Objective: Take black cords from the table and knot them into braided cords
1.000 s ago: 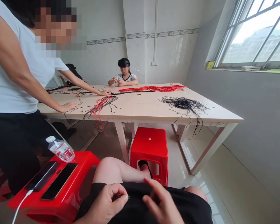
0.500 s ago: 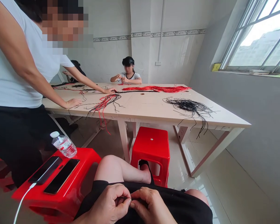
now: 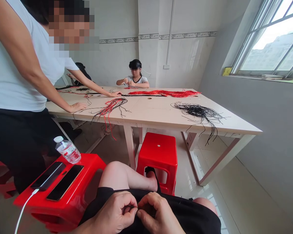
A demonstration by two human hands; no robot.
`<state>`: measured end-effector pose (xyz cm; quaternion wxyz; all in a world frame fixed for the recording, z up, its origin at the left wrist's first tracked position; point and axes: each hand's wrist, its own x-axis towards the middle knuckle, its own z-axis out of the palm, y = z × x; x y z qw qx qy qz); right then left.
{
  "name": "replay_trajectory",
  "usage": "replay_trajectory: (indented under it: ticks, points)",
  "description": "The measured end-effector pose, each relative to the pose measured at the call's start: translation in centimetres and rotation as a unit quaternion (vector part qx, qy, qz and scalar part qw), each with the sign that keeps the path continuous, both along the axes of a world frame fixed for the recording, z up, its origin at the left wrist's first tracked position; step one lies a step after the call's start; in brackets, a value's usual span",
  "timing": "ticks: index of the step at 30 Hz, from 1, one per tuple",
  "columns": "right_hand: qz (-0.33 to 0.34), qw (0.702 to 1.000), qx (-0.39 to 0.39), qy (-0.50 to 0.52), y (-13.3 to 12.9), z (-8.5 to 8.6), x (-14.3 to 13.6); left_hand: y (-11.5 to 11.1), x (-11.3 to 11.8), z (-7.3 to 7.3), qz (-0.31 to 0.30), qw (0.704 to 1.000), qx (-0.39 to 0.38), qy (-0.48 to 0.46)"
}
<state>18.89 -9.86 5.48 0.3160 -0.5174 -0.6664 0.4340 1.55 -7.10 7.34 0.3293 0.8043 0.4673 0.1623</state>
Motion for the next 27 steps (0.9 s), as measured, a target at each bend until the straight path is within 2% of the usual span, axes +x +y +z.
replay_trajectory:
  ticks: [3, 8, 11, 14, 17, 20, 22, 25, 27]
  points:
    - [0.007, 1.0, -0.025, -0.005, -0.1, -0.2, 0.0, 0.0, 0.0, -0.1, -0.01, 1.0, 0.02, 0.008]
    - [0.003, 0.999, 0.012, -0.035, -0.3, -0.3, -0.1, 0.0, -0.1, -0.3, -0.033, 0.999, 0.011, 0.027]
    - [0.0, 0.999, 0.024, -0.041, -0.3, -0.3, -0.1, -0.1, -0.2, -0.3, -0.031, 0.999, -0.028, 0.022]
    - [0.01, 0.999, 0.027, -0.04, -0.1, -0.4, -0.1, -0.1, -0.2, -0.2, -0.018, 0.996, -0.085, -0.021]
    - [-0.016, 0.996, 0.085, -0.022, 0.0, -0.8, -0.2, 0.2, -0.2, -0.1, 0.019, 0.989, -0.127, -0.073]
    - [-0.064, 0.976, 0.209, 0.005, 0.0, -1.3, -0.7, 0.5, -0.2, -0.1, 0.064, 0.974, -0.171, -0.134]
    - [-0.074, 0.961, 0.265, 0.02, -0.2, -1.6, -1.2, 0.6, -0.1, -0.1, 0.085, 0.957, -0.206, -0.184]
    - [-0.093, 0.952, 0.286, 0.048, -0.4, -2.1, -2.1, 0.6, 0.0, -0.2, 0.114, 0.924, -0.27, -0.247]
    - [-0.109, 0.957, 0.261, 0.069, -0.4, -2.4, -2.6, 0.5, 0.1, -0.3, 0.127, 0.904, -0.307, -0.269]
